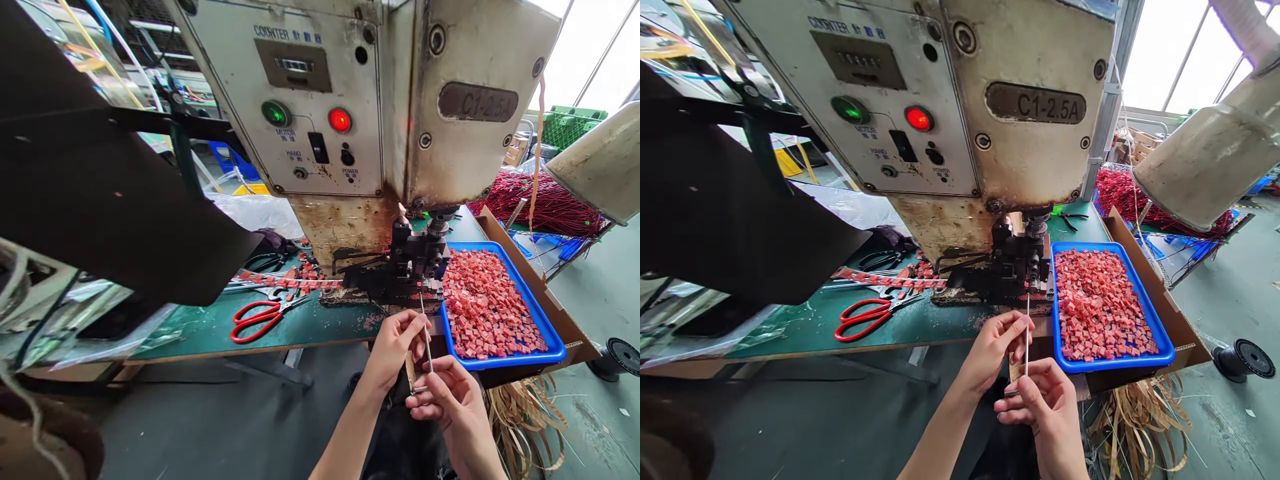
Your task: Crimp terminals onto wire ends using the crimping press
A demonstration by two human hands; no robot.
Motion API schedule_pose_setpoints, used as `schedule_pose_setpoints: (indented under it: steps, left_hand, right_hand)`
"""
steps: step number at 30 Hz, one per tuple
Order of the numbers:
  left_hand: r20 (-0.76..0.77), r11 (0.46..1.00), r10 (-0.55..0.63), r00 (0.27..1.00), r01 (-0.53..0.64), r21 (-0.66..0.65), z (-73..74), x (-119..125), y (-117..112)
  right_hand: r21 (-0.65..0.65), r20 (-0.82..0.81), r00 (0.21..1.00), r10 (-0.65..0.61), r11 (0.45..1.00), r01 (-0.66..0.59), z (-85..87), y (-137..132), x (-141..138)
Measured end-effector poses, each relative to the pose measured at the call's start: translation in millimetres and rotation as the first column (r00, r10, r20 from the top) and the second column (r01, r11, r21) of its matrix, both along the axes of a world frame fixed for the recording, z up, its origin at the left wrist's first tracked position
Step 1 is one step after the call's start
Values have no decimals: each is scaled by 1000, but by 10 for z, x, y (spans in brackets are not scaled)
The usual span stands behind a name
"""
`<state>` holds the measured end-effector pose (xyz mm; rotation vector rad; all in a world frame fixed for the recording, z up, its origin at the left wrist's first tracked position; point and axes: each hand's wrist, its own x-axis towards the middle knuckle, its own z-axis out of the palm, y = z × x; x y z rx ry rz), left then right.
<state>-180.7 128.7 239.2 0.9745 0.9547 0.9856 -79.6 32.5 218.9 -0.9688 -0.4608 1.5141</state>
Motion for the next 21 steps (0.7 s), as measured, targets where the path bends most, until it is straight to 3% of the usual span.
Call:
schedule_pose_setpoints:
  steps: [8, 21]
  left_hand:
    - [20, 1000, 9, 1000, -9, -8, -12, -20, 46]
    - [37, 1000, 8, 999, -7, -23, -20, -26, 45]
  right_hand:
    - [-16, -109, 990, 88, 996, -90, -38, 65, -34]
    - [16, -277, 956, 97, 995, -96, -91, 100, -97]
